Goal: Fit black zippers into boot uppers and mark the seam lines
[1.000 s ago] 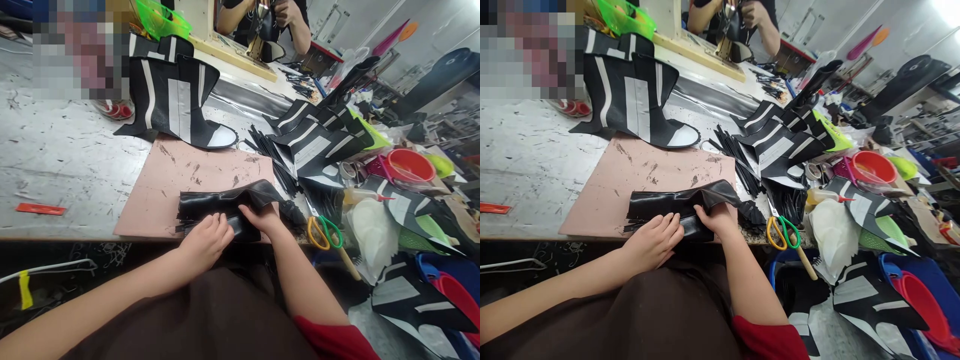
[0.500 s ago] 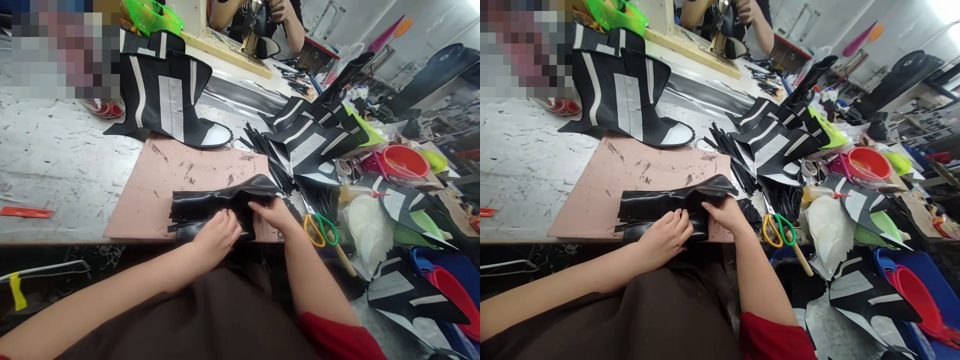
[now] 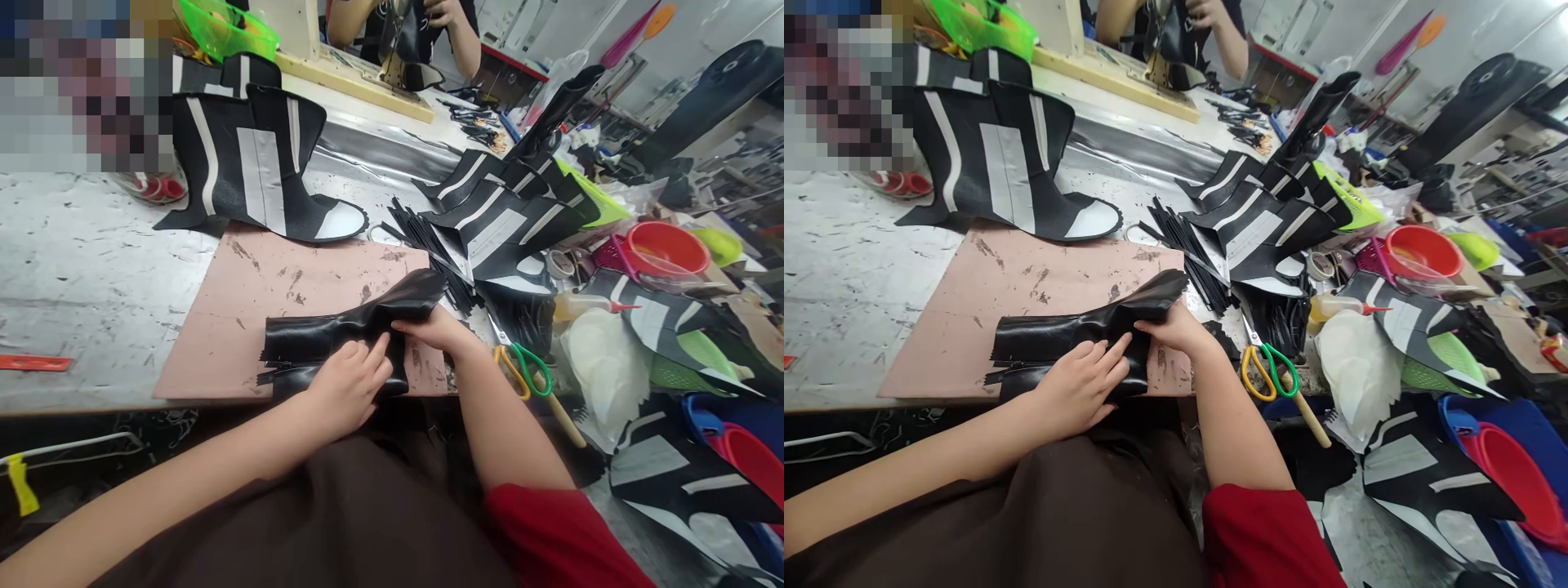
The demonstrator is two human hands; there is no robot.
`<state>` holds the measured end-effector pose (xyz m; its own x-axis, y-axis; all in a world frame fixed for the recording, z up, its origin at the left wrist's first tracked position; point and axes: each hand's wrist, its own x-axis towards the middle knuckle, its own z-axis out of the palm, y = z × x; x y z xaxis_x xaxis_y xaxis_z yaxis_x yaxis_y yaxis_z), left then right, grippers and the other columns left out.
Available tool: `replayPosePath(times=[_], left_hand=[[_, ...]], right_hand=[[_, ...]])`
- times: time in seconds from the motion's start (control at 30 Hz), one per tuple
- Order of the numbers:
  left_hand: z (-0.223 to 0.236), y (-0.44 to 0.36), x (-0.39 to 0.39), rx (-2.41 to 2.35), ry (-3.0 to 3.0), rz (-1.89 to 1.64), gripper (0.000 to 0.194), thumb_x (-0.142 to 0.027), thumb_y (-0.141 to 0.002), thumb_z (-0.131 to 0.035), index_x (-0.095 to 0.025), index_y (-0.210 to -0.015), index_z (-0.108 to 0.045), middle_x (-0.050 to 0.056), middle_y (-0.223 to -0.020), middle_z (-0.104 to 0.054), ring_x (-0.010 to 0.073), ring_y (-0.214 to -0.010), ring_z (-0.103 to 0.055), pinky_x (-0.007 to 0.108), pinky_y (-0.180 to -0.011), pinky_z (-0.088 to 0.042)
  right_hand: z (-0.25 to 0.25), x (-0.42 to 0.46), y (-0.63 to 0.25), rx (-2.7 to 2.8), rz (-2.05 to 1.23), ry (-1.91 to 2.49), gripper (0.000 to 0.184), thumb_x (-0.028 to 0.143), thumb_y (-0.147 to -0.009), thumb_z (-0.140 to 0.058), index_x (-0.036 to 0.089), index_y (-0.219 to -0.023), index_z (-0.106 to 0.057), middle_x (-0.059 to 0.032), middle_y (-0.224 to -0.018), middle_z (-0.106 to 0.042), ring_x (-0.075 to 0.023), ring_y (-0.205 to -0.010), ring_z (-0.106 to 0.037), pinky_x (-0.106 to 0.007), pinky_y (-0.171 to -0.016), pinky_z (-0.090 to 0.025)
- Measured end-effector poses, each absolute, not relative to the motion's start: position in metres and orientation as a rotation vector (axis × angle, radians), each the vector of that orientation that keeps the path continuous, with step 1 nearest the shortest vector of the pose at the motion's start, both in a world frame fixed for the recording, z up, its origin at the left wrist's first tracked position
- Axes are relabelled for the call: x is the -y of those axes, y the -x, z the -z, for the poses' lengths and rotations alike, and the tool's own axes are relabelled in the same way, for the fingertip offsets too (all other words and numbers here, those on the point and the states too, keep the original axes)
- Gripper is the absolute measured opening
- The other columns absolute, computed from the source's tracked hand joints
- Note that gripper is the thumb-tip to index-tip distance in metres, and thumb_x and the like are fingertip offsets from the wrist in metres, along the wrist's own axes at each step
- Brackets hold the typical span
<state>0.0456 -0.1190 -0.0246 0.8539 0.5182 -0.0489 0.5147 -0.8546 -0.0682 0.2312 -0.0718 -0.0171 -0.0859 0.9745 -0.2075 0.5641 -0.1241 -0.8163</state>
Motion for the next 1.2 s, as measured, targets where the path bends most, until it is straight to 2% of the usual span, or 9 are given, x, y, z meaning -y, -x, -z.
replayPosePath(times=[0.13, 0.3, 0.47, 0.57, 0.73, 0.93, 1.07, 1.2], left_hand=[[0.026, -0.048, 0.118, 0.849, 2.967, -0.094, 0.051, -0.044, -0.074, -0.054, -0.008, -0.110, -0.051, 0.022, -0.133, -0.041, 0.0308, -0.099, -0.051, 0.039, -0.079, -0.036], [0.030, -0.053, 0.116, 0.828, 2.962, -0.026, 0.051, -0.045, -0.075, -0.053, -0.004, -0.106, -0.052, 0.026, -0.125, -0.047, 0.0341, -0.110, -0.046, 0.043, -0.093, -0.030], [0.028, -0.056, 0.115, 0.830, 2.959, -0.059, 0.051, -0.044, -0.074, -0.055, -0.003, -0.104, -0.054, 0.029, -0.124, -0.047, 0.0342, -0.108, -0.049, 0.041, -0.089, -0.034], [0.025, -0.057, 0.116, 0.826, 2.953, -0.079, 0.051, -0.045, -0.073, -0.056, -0.003, -0.103, -0.055, 0.028, -0.124, -0.048, 0.0343, -0.107, -0.050, 0.041, -0.088, -0.035], [0.025, -0.057, 0.114, 0.840, 2.957, -0.081, 0.048, -0.043, -0.072, -0.058, -0.005, -0.102, -0.056, 0.027, -0.124, -0.048, 0.0335, -0.105, -0.051, 0.041, -0.085, -0.037], [0.027, -0.054, 0.112, 0.858, 2.958, -0.023, 0.049, -0.044, -0.070, -0.061, -0.008, -0.102, -0.057, 0.025, -0.126, -0.048, 0.0327, -0.105, -0.050, 0.041, -0.084, -0.037], [0.028, -0.048, 0.112, 0.891, 2.951, 0.012, 0.047, -0.044, -0.068, -0.064, -0.011, -0.101, -0.058, 0.020, -0.127, -0.049, 0.0298, -0.100, -0.052, 0.040, -0.081, -0.038], [0.030, -0.044, 0.112, 0.899, 2.962, 0.066, 0.050, -0.043, -0.065, -0.067, -0.012, -0.102, -0.059, 0.018, -0.129, -0.048, 0.0289, -0.100, -0.053, 0.038, -0.078, -0.040]], right_hand=[[0.016, 0.072, -0.235, 1.654, -1.139, 1.721, 0.037, 0.022, -0.065, -0.070, 0.016, -0.101, -0.063, -0.0072, -0.108, -0.065, -0.0207, -0.102, -0.058, -0.037, -0.091, -0.044], [0.012, 0.060, -0.242, 1.681, -1.207, 1.719, 0.037, 0.018, -0.059, -0.074, 0.015, -0.094, -0.066, -0.0056, -0.100, -0.068, -0.0227, -0.097, -0.060, -0.040, -0.088, -0.046], [0.012, 0.043, -0.250, 1.676, -1.360, 1.722, 0.040, 0.015, -0.055, -0.075, 0.012, -0.094, -0.066, -0.0065, -0.093, -0.069, -0.0239, -0.090, -0.062, -0.041, -0.082, -0.050], [0.018, 0.040, -0.253, 1.677, -1.308, 1.667, 0.048, 0.013, -0.052, -0.077, 0.013, -0.098, -0.065, -0.0075, -0.102, -0.067, -0.0237, -0.099, -0.059, -0.040, -0.089, -0.047], [0.028, 0.048, -0.254, 1.770, -1.162, 1.670, 0.050, 0.019, -0.056, -0.076, 0.013, -0.104, -0.063, -0.0090, -0.110, -0.064, -0.0223, -0.106, -0.056, -0.037, -0.095, -0.043], [0.041, 0.055, -0.255, 1.971, -0.731, 1.802, 0.051, 0.037, -0.057, -0.077, 0.020, -0.102, -0.063, -0.0076, -0.107, -0.064, -0.0252, -0.102, -0.057, -0.039, -0.090, -0.045], [0.030, 0.049, -0.278, 2.270, -0.346, 1.807, 0.037, 0.034, -0.057, -0.078, 0.015, -0.085, -0.064, -0.0125, -0.096, -0.065, -0.0298, -0.099, -0.055, -0.042, -0.086, -0.042], [0.006, 0.043, -0.322, 2.036, -0.339, 2.045, 0.013, 0.027, -0.073, -0.062, 0.016, -0.080, -0.059, -0.0058, -0.085, -0.063, -0.0174, -0.078, -0.057, -0.028, -0.069, -0.044]])
